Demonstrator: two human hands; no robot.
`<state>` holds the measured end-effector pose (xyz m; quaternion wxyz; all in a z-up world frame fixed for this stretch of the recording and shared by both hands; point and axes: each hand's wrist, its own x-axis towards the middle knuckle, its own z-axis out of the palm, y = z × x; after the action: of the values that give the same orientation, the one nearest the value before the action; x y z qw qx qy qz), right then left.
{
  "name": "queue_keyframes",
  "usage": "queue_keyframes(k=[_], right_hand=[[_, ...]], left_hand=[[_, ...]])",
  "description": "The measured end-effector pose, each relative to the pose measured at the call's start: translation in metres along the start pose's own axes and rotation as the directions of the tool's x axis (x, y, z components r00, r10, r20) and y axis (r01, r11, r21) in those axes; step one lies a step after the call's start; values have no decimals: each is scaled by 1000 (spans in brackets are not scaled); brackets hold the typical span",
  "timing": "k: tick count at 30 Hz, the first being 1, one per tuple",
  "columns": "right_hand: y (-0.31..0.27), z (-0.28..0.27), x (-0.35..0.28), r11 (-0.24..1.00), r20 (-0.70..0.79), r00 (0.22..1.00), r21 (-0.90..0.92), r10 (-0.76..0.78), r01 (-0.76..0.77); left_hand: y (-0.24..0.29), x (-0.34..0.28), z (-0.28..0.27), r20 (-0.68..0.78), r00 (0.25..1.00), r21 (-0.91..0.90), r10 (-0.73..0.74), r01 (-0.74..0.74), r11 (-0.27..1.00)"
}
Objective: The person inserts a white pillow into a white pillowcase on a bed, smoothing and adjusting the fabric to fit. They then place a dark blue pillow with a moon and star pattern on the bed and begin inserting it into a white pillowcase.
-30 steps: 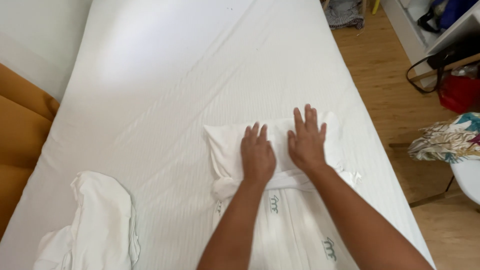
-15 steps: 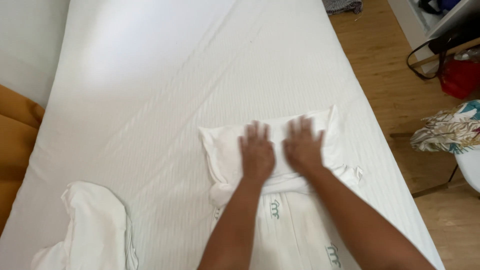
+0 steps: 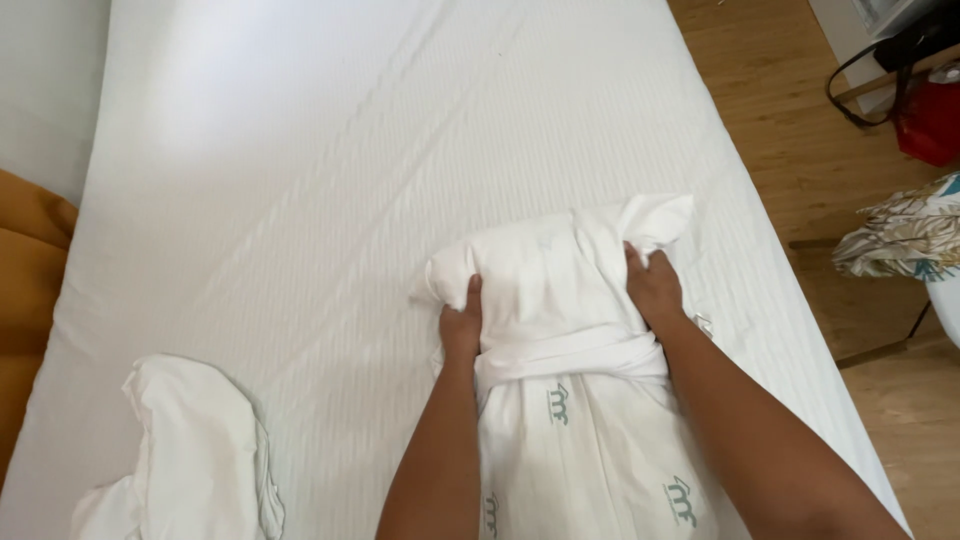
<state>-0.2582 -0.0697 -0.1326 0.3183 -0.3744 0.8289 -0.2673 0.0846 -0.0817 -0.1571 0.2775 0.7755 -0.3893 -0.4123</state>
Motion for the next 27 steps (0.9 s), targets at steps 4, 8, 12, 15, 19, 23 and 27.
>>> queue_keyframes(k=[4,8,12,15,19,23,27], right_hand=[[-43,-54,-32,974,12,993,194,114,-114],[101,-3,55,999,-120,993,-39,13,-17],[43,-30,41,992,-72,991,73,109,-103],[-45,-80,-22,954,-50,968,189,245,-232],[-67,-91,-39,997,-100,992,-26,74,-77],[-69,-82,-85,893,82,957,-343,-280,291],[-44,-108,-131,788,474,863,-458,-176,412]], left_hand=[[9,-17,-19,-105,994,-100,-26,15,995],[30,-21,-28,-58,996,5,-69,70,998],[49,-33,-61,-89,995,189,37,-20,982],[99,-63,-74,-79,992,138,-95,105,985],[106,-76,-59,-122,989,362,-89,128,923],[76,-115,-31,40,693,487,720,-643,592],[36,-137,-47,466,759,555,454,-650,519]])
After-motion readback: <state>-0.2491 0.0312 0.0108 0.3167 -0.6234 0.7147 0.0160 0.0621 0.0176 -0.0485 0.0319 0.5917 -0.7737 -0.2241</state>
